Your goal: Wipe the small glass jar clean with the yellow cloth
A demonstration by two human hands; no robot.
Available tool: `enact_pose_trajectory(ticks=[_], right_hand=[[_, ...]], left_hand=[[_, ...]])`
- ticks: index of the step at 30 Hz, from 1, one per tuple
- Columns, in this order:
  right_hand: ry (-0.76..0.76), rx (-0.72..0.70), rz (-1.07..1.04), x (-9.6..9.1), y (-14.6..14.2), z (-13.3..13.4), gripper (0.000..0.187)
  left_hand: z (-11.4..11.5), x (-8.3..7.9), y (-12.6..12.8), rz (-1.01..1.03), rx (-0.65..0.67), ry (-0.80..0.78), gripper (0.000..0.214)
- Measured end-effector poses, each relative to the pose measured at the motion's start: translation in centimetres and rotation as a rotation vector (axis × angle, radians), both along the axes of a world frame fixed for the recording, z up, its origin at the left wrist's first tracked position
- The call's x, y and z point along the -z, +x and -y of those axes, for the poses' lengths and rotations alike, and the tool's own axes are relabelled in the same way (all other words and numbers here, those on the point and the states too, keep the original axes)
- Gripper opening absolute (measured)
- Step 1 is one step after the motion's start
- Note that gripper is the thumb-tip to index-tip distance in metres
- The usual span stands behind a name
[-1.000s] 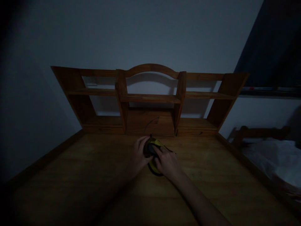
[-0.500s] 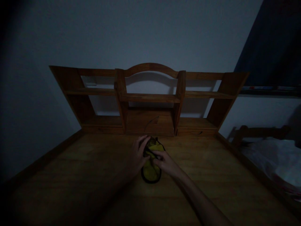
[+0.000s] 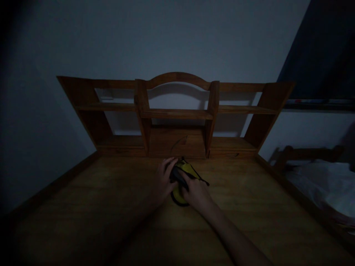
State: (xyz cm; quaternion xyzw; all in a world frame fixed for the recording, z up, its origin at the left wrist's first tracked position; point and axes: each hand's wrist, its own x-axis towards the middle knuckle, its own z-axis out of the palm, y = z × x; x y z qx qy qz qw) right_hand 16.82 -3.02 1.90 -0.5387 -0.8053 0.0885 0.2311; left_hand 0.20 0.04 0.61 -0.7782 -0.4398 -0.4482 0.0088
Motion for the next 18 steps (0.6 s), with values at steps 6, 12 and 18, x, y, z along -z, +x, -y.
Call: enact_pose_trajectory(ticks=[6,12,18], right_hand=[[-0.317,-0.284,-0.708,0.7,-0.4,-0.9,0.059],[-0.807,-0.168,-1.142,0.6,-0.2,-1.5,0.053],[-0.362,-0.26,-0.736,-0.3,0.0,-0.7,0.044]], left_hand=[[-0.2,0.2,-0.4,-0.036,0.007,-0.018,0.08],[0.2,0.0,-0.3,0.01,-0.008,-0.011,0.074],[-0.1,0.2,-0.2,0.035,-0.025,0.015,0.073]])
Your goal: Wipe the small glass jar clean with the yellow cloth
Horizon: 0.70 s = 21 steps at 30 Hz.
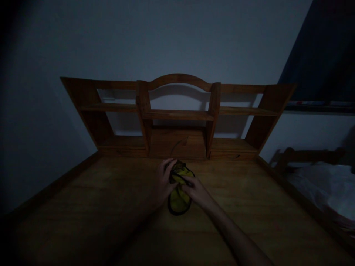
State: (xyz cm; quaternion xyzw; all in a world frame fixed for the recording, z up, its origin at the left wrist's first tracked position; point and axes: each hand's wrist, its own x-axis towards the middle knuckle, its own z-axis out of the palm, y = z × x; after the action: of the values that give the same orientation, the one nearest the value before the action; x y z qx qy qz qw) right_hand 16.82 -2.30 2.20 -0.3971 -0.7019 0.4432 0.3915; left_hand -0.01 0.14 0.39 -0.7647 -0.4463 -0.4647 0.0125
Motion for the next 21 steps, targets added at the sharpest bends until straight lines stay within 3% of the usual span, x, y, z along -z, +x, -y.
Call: enact_pose_trajectory(ticks=[3,6,9,15,21], right_hand=[[0.341,0.112,0.496,-0.8,0.5,0.6,0.054],[0.478,0.279,0.94,-1.1,1.0,0.7,0.063],[0.553,0.35,1.14,-1.1,1.2,0.7,0.064],[0.527,0.264,1.069,-0.8,0.6,1.2,0.065],[0.386,-0.031,0.539,-1.2,0.9,1.1,0.064]], left_hand=[[-0.1,0.0,0.0,-0.025,-0.002,0.011,0.074],[0.0,-0.2,0.0,-0.076,0.021,0.039,0.075],[0.2,-0.3,0.2,-0.09,0.018,0.051,0.075],[0.2,0.0,-0.1,-0.08,0.018,0.097,0.069],[0.1,0.1,-0.3,-0.118,0.03,0.101,0.064]])
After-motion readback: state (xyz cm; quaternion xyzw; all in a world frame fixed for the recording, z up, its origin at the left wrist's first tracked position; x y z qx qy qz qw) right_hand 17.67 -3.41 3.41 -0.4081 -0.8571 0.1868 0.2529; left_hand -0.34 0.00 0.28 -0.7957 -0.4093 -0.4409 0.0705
